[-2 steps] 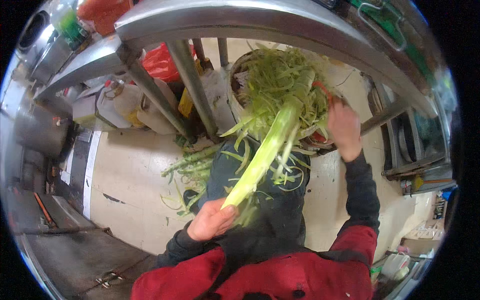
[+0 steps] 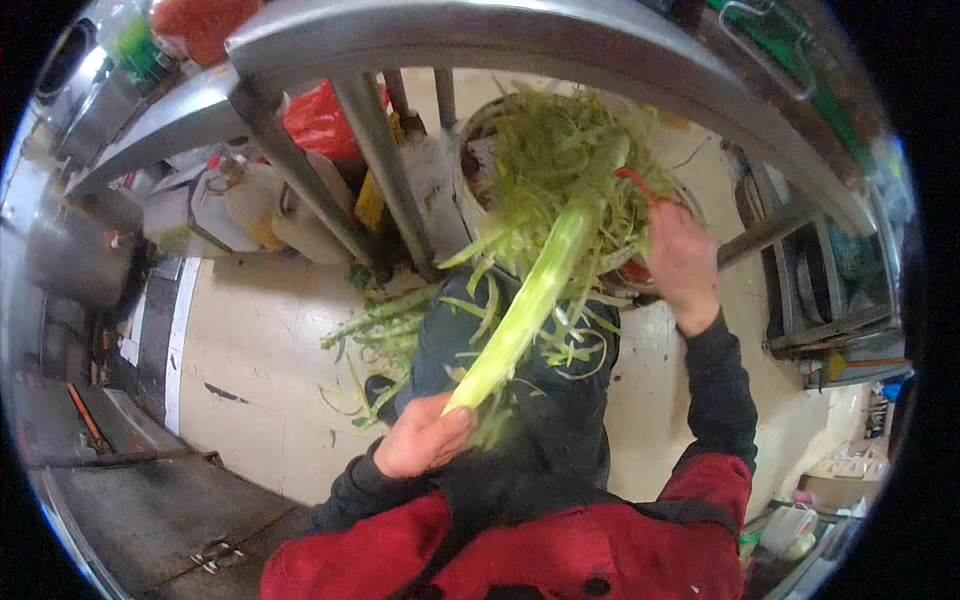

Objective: The person holds a long green vegetable and uses a handheld peeler to remove the outer skin in continuous strokes. The peels fall into a container below as the person rotates the vegetable to peel different sides.

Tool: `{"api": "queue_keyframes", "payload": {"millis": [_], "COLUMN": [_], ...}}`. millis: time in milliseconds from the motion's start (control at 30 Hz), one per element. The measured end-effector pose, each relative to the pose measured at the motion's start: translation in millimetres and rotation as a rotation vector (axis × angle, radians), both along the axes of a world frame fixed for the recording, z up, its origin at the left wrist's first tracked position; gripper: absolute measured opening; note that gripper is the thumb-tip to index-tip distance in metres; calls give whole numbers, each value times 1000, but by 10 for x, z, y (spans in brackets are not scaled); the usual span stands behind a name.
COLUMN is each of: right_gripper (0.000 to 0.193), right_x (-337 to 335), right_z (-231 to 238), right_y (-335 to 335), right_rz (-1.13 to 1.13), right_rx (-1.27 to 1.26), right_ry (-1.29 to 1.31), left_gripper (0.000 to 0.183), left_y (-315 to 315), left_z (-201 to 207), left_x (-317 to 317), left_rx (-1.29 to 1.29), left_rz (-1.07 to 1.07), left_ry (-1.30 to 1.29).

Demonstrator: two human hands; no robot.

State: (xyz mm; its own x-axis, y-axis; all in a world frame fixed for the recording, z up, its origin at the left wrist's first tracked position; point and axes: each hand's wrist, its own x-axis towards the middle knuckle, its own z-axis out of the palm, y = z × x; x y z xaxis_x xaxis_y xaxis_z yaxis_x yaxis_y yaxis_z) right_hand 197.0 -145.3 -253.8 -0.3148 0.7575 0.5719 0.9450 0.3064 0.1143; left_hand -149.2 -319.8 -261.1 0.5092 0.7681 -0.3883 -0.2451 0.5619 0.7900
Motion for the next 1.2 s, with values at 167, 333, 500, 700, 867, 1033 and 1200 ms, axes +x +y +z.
{"api": "queue_keyframes", "payload": {"millis": [167, 333, 500, 700, 867, 1033, 1200], "right_gripper": [20, 16, 12, 16, 18, 19, 10], "right_x": [-921, -543, 520, -466, -847, 137, 140], "right_z": [309, 83, -266, 311, 422, 193, 2], "right_y": [-864, -235, 716, -403, -499, 506, 220], "right_rz": [511, 164, -80, 231, 471, 38, -2], "right_rx": [-72, -102, -73, -19, 108, 53, -55], "right_ry": [-21, -110, -106, -4, -73, -47, -32], "left_gripper": [28, 26, 27, 30, 28, 28, 30], "left_y": [-27, -80, -86, -62, -139, -178, -125], "left_z": [-13, -26, 47, 23, -53, -67, -108], "left_x": [52, 69, 16, 23, 95, 56, 3], "left_rx": [13, 51, 165, 235, 324, 382, 460], "left_rz": [-31, -3, -37, -106, -10, -1, 38], "left_ry": [66, 155, 329, 440, 542, 624, 769]}}
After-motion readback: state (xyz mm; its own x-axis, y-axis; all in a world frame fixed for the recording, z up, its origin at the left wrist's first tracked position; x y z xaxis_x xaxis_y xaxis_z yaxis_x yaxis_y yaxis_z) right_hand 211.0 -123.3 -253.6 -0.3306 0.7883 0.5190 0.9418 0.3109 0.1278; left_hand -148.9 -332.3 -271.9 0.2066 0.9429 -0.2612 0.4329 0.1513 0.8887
